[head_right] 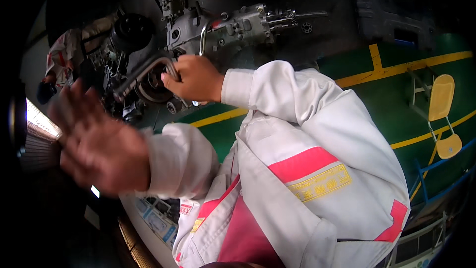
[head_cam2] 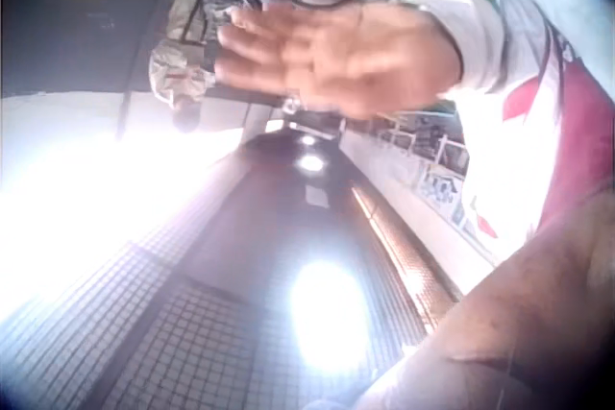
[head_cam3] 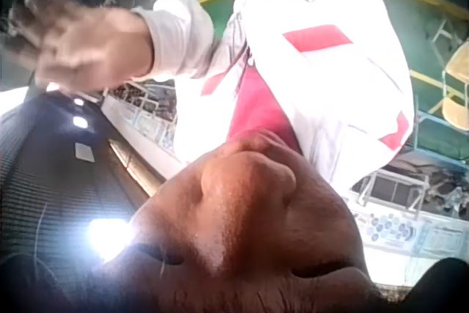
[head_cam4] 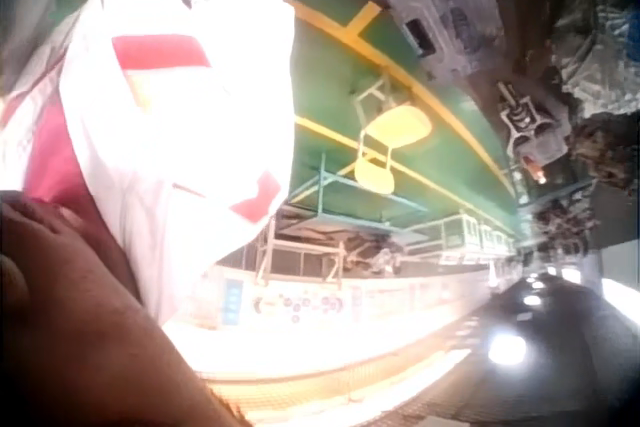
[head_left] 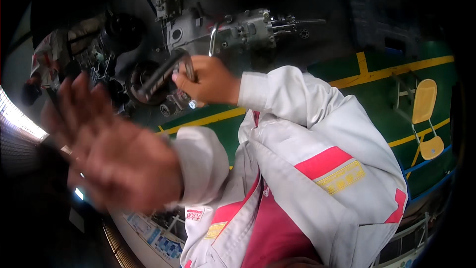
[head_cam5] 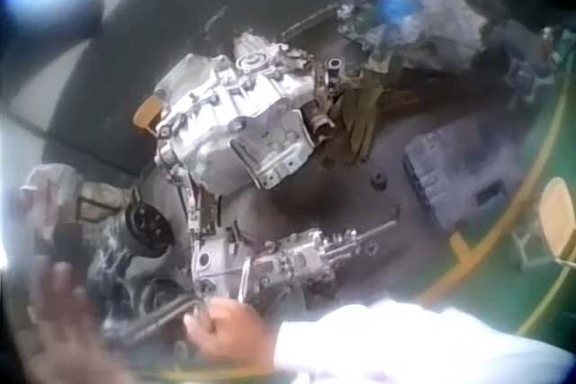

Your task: The person uses a speed handle wrench to turn bolts on a mechanical transmission assembly on a workbench, then holds a phone.

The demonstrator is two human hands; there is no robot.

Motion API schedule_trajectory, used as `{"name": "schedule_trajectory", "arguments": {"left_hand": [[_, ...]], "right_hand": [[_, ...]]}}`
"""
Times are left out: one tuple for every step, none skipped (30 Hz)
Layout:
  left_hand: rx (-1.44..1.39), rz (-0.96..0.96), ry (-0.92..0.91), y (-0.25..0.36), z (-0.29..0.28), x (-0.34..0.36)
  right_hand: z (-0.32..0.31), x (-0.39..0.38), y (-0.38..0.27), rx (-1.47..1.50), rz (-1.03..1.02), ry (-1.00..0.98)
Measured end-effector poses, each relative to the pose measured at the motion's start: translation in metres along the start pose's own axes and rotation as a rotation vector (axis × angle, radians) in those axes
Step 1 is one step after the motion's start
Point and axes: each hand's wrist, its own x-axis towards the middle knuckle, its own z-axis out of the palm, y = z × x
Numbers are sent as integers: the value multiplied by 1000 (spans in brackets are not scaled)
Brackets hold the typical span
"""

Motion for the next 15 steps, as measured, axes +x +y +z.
{"name": "schedule_trajectory", "arguments": {"left_hand": [[114, -45, -118, -26, 5, -7], [130, -183, -213, -26, 8, -12], [148, -321, -309, -25, 9, -17], [38, -283, -455, -26, 3, -21], [85, -229, -487, -24, 3, -26], [128, -172, -521, -24, 5, -29], [169, -115, -551, -22, 6, -34], [133, -154, -484, -23, 4, -31], [97, -194, -418, -25, 3, -26], [122, -232, -357, -29, -1, -17], [123, -210, -304, -37, -4, -5], [133, -244, -341, -42, -10, 10], [146, -275, -364, -46, -17, 24], [140, -272, -360, -51, -16, 35], [289, -210, -344, -56, -11, 45]], "right_hand": [[1, 4, 11, -11, -6, 26], [10, 8, 15, -32, -105, 17], [10, 17, 22, -106, -201, -35], [7, 27, 26, -178, -297, -73], [-1, 40, 22, -173, -366, -16], [-3, 57, 19, -218, -332, 3], [-8, 72, 16, -263, -297, 18], [-19, 83, 7, -280, -318, 107], [-31, 92, 1, -297, -338, 198], [-42, 98, 3, -349, -431, 314], [-52, 100, 6, -393, -492, 453], [-60, 91, 8, -438, -485, 468], [-64, 79, 9, -478, -482, 470], [-65, 63, 12, -512, -480, 422], [-60, 42, 14, -545, -476, 373]]}}
